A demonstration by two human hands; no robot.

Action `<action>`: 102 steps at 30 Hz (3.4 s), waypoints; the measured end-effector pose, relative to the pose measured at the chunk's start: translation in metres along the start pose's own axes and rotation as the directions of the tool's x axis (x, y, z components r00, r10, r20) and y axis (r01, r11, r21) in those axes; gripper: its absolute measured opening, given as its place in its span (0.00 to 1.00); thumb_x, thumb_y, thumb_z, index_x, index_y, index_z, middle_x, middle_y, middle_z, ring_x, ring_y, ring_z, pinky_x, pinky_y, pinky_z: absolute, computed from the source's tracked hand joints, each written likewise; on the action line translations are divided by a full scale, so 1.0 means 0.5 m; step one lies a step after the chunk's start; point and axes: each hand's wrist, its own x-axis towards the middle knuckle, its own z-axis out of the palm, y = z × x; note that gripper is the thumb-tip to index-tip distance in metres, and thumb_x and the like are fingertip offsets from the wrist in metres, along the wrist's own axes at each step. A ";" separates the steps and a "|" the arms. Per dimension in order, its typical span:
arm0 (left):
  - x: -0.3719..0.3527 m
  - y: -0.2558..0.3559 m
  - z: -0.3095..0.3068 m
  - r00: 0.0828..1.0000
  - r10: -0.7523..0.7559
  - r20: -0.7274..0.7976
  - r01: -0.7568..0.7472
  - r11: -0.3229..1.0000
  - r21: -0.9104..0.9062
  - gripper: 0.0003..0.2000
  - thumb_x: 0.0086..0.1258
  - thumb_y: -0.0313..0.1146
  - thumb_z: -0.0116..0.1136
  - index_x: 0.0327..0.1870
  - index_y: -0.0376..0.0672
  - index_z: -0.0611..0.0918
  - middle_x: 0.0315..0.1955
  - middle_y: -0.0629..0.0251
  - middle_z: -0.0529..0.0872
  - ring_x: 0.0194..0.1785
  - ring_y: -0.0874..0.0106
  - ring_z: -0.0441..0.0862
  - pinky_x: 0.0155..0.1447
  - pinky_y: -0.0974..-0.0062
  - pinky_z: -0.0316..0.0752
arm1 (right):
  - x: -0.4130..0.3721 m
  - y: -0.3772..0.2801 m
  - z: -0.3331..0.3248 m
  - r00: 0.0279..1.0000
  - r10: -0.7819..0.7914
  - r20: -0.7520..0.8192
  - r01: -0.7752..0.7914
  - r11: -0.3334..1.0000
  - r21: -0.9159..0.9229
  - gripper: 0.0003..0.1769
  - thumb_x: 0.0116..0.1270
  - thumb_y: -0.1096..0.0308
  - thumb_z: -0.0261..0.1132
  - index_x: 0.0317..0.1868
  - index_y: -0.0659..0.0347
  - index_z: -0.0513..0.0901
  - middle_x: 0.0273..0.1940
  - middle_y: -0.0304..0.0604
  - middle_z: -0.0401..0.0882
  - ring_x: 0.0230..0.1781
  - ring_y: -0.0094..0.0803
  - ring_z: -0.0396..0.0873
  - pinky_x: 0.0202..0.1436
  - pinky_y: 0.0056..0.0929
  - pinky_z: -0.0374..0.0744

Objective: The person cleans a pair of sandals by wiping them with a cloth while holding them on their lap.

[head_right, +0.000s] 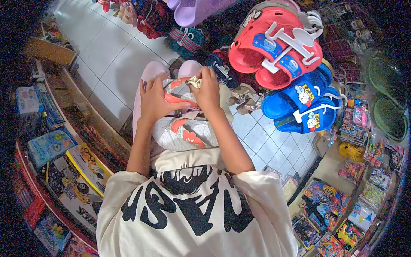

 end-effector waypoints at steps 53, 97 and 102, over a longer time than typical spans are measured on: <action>-0.002 -0.003 -0.003 0.997 0.055 -0.048 -0.051 0.997 0.066 0.54 0.32 0.73 0.67 0.59 0.40 0.73 0.53 0.62 0.79 0.61 0.55 0.72 0.70 0.31 0.37 | -0.008 -0.002 -0.009 0.892 -0.394 0.222 0.429 0.892 -0.139 0.10 0.55 0.74 0.68 0.39 0.60 0.82 0.37 0.46 0.71 0.42 0.43 0.76 0.44 0.37 0.76; -0.007 0.010 -0.016 0.998 0.014 -0.060 -0.009 0.997 0.078 0.54 0.32 0.74 0.66 0.60 0.40 0.73 0.57 0.63 0.77 0.63 0.57 0.71 0.67 0.25 0.30 | -0.024 -0.036 -0.091 0.844 -0.269 0.464 0.405 0.887 -0.224 0.22 0.59 0.71 0.61 0.56 0.45 0.81 0.51 0.52 0.69 0.53 0.49 0.72 0.57 0.44 0.72; -0.009 0.003 -0.007 0.998 -0.036 -0.047 0.039 0.997 0.063 0.56 0.31 0.74 0.67 0.61 0.41 0.72 0.55 0.61 0.78 0.64 0.53 0.69 0.69 0.27 0.29 | -0.011 -0.004 -0.043 0.818 -0.295 0.494 0.480 0.822 -0.305 0.19 0.59 0.73 0.59 0.52 0.57 0.81 0.49 0.52 0.67 0.55 0.48 0.71 0.57 0.43 0.72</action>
